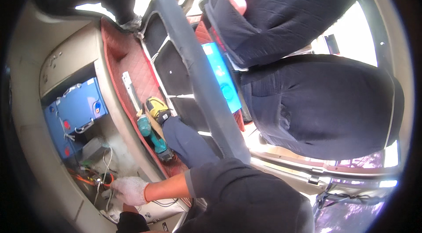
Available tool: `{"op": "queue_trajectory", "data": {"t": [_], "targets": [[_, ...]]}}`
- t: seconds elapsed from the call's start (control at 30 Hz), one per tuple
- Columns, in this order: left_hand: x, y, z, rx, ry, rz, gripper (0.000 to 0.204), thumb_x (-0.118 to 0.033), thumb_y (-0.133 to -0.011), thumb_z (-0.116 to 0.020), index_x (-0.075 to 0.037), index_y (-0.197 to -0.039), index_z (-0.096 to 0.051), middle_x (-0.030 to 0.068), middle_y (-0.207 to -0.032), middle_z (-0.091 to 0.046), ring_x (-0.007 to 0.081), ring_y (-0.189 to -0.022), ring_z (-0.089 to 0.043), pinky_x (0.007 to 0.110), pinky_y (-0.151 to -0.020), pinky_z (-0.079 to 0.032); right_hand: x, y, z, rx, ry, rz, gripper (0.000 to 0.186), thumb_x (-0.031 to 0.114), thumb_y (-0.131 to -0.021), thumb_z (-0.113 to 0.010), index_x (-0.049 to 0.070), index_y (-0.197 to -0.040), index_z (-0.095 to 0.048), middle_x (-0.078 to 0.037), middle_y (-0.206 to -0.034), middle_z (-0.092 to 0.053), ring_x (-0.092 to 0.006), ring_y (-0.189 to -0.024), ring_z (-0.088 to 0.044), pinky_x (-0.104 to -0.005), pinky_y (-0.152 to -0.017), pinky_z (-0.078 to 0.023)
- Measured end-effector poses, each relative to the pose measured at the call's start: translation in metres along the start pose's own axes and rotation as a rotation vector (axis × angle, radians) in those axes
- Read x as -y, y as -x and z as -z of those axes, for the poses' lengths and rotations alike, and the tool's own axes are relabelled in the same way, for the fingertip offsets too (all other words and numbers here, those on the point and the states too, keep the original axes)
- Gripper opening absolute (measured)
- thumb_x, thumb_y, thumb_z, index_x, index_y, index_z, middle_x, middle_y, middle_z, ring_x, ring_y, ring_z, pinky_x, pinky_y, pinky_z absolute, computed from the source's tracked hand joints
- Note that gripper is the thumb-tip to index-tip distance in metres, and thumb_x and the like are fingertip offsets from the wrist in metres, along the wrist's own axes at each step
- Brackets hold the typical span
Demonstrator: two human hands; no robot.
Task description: The person walks from an office to a parked electric vehicle, measures a blue battery, then enters the vehicle to remove the battery using a power drill. The battery is taken out and placed on the ground.
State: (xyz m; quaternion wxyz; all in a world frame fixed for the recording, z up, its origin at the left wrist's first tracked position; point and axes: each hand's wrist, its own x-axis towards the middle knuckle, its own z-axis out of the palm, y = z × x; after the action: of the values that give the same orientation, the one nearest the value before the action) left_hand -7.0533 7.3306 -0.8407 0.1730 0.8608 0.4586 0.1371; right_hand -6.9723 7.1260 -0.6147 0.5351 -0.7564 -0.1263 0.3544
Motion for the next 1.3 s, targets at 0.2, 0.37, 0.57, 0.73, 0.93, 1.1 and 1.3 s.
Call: {"op": "queue_trajectory", "data": {"t": [0.2, 0.37, 0.57, 0.73, 0.93, 1.1, 1.3], "targets": [[0.053, 0.016, 0.040, -0.241, -0.382, 0.281, 0.084, -0.032, -0.088, -0.071, -0.008, -0.160, -0.037, 0.0226, -0.145, -0.055, 0.0436, -0.128, -0.057, 0.061, -0.105, -0.049, 0.011, -0.005, 0.009, 0.116, 0.112, -0.019, 0.042, 0.029, -0.101, -0.061, 0.006, -0.136, -0.063, -0.020, -0.129, -0.068, -0.0412, -0.120, -0.065, -0.0477, -0.104, -0.054], [0.060, 0.034, 0.048, -0.352, -0.514, 0.421, 0.084, -0.030, -0.088, -0.071, -0.008, -0.161, -0.036, 0.0224, -0.145, -0.055, 0.0438, -0.129, -0.057, 0.061, -0.105, -0.049, 0.024, -0.008, 0.022, 0.178, 0.045, -0.110, 0.035, 0.026, -0.101, -0.061, 0.005, -0.126, -0.071, -0.022, -0.123, -0.071, -0.0422, -0.116, -0.067, -0.0484, -0.102, -0.054], [0.050, 0.037, 0.051, -0.367, -0.649, 0.453, 0.085, -0.035, -0.091, -0.069, -0.008, -0.163, -0.033, 0.0231, -0.146, -0.053, 0.0452, -0.128, -0.056, 0.063, -0.104, -0.049, 0.026, -0.010, 0.015, 0.136, 0.035, -0.065, 0.028, 0.024, -0.101, -0.059, 0.005, -0.116, -0.073, -0.022, -0.110, -0.074, -0.0433, -0.107, -0.069, -0.0502, -0.094, -0.055], [0.049, 0.037, 0.053, -0.297, -0.489, 0.511, 0.084, -0.042, -0.092, -0.065, -0.008, -0.163, -0.036, 0.0239, -0.149, -0.052, 0.0449, -0.131, -0.054, 0.062, -0.106, -0.047, 0.030, -0.010, 0.018, 0.163, 0.016, -0.112, 0.028, 0.024, -0.102, -0.059, 0.005, -0.116, -0.074, -0.022, -0.111, -0.074, -0.0435, -0.107, -0.069, -0.0503, -0.093, -0.055], [0.053, 0.039, 0.053, -0.333, -0.779, 0.370, 0.088, -0.033, -0.093, -0.067, -0.007, -0.166, -0.025, 0.0272, -0.139, -0.057, 0.0451, -0.117, -0.063, 0.055, -0.092, -0.056, 0.037, -0.014, 0.030, 0.280, 0.023, -0.172, 0.039, 0.026, -0.104, -0.057, 0.000, -0.127, -0.071, -0.026, -0.120, -0.073, -0.0412, -0.117, -0.069, -0.0467, -0.102, -0.054], [0.047, 0.037, 0.054, -0.274, -0.646, 0.497, 0.090, -0.044, -0.092, -0.067, -0.005, -0.165, -0.031, 0.0248, -0.146, -0.054, 0.0424, -0.136, -0.050, 0.058, -0.109, -0.044, 0.033, -0.012, 0.026, 0.294, 0.073, -0.171, 0.037, 0.025, -0.103, -0.057, 0.001, -0.126, -0.072, -0.025, -0.119, -0.073, -0.0415, -0.116, -0.070, -0.0463, -0.102, -0.055], [0.025, 0.036, 0.062, -0.299, -0.715, 0.475, 0.085, -0.047, -0.090, -0.069, -0.009, -0.161, -0.039, 0.0252, -0.151, -0.050, 0.0436, -0.135, -0.055, 0.060, -0.110, -0.045, 0.021, -0.004, 0.016, 0.294, 0.094, -0.191, 0.036, 0.025, -0.104, -0.057, 0.001, -0.127, -0.073, -0.025, -0.118, -0.073, -0.0407, -0.114, -0.071, -0.0456, -0.100, -0.056]]}}
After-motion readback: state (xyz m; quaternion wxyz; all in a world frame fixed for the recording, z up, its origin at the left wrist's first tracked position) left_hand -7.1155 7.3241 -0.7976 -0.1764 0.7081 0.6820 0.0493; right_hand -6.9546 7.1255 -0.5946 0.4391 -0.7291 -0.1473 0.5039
